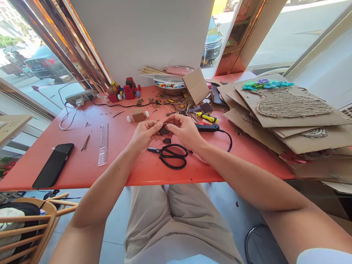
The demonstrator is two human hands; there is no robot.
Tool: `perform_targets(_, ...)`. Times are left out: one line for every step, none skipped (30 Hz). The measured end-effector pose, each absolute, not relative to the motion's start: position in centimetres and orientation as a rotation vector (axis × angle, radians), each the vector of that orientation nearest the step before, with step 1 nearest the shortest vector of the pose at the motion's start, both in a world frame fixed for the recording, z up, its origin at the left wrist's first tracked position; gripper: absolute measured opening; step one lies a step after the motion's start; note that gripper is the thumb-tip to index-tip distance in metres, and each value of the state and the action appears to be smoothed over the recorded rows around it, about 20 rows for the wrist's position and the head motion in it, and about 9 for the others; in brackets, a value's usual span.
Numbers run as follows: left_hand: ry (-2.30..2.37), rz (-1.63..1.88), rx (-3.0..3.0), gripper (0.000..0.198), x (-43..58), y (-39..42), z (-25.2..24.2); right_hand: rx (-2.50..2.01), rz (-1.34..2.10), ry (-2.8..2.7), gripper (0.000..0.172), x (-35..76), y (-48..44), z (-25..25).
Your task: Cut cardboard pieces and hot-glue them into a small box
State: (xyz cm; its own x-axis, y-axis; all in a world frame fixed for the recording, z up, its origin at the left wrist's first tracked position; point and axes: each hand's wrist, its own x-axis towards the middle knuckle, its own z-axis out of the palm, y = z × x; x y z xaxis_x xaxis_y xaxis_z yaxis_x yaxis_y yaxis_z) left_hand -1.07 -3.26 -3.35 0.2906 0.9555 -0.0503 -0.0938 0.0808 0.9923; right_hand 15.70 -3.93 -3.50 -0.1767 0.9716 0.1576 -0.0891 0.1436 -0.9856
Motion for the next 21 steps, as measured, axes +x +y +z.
perform_targets(0.967, 1.029, 1.245, 0.055, -1.07, -3.23, -3.36, -0.959, 1.275, -1.355, 0.006, 15.77, -3.84, -3.52)
perform_targets(0.984, 1.059, 1.286, 0.058, -1.09, -3.2, -3.35, -0.97, 1.296, -1.365, 0.008, 15.85, -3.77, -3.55)
perform_targets(0.998, 1.082, 1.327, 0.061, -1.12, -3.16, -3.31, -0.978, 1.322, -1.388, 0.012, 15.92, -3.73, -3.57)
perform_targets(1.009, 1.097, 1.364, 0.063, -1.17, -3.13, -3.25, -0.981, 1.346, -1.422, 0.018, 15.96, -3.72, -3.6)
perform_targets(1.016, 1.102, 1.396, 0.064, -1.21, -3.1, -3.19, -0.977, 1.361, -1.466, 0.023, 15.98, -3.73, -3.62)
perform_targets(1.02, 1.102, 1.423, 0.065, -1.25, -3.07, -3.13, -0.967, 1.363, -1.512, 0.027, 15.98, -3.77, -3.65)
perform_targets(1.023, 1.101, 1.444, 0.064, -1.27, -3.06, -3.08, -0.954, 1.355, -1.554, 0.03, 15.96, -3.82, -3.68)
perform_targets(1.024, 1.101, 1.46, 0.064, -1.29, -3.06, -3.05, -0.937, 1.342, -1.587, 0.031, 15.93, -3.87, -3.7)
perform_targets(1.021, 1.106, 1.474, 0.063, -1.29, -3.07, -3.03, -0.92, 1.331, -1.612, 0.032, 15.9, -3.91, -3.72)
perform_targets(1.013, 1.11, 1.487, 0.062, -1.28, -3.08, -3.03, -0.903, 1.325, -1.632, 0.033, 15.88, -3.94, -3.74)
perform_targets(1.002, 1.112, 1.499, 0.062, -1.26, -3.11, -3.02, -0.885, 1.323, -1.652, 0.034, 15.87, -3.96, -3.74)
perform_targets(0.988, 1.109, 1.509, 0.061, -1.24, -3.15, -3.02, -0.87, 1.319, -1.671, 0.035, 15.89, -3.97, -3.74)
perform_targets(0.973, 1.101, 1.518, 0.06, -1.2, -3.21, -3.01, -0.854, 1.313, -1.69, 0.036, 15.93, -3.97, -3.72)
perform_targets(0.96, 1.088, 1.525, 0.06, -1.16, -3.27, -2.99, -0.84, 1.307, -1.708, 0.037, 15.97, -3.97, -3.7)
perform_targets(0.95, 1.072, 1.53, 0.061, -1.12, -3.34, -2.95, -0.827, 1.302, -1.723, 0.037, 16.02, -3.98, -3.67)
perform_targets(0.942, 1.058, 1.532, 0.062, -1.09, -3.41, -2.9, -0.818, 1.299, -1.73, 0.038, 16.06, -4.0, -3.64)
perform_targets(0.936, 1.047, 1.532, 0.063, -1.07, -3.47, -2.85, -0.814, 1.296, -1.729, 0.037, 16.07, -4.03, -3.61)
perform_targets(0.932, 1.04, 1.53, 0.064, -1.06, -3.51, -2.79, -0.816, 1.291, -1.722, 0.037, 16.07, -4.06, -3.59)
perform_targets(0.928, 1.034, 1.529, 0.065, -1.06, -3.55, -2.73, -0.82, 1.284, -1.714, 0.037, 16.05, -4.09, -3.59)
perform_targets(0.925, 1.029, 1.529, 0.066, -1.08, -3.57, -2.68, -0.824, 1.27, -1.706, 0.037, 16.02, -4.12, -3.59)
perform_targets(0.922, 1.026, 1.531, 0.067, -1.1, -3.58, -2.62, -0.827, 1.252, -1.701, 0.036, 16.0, -4.14, -3.61)
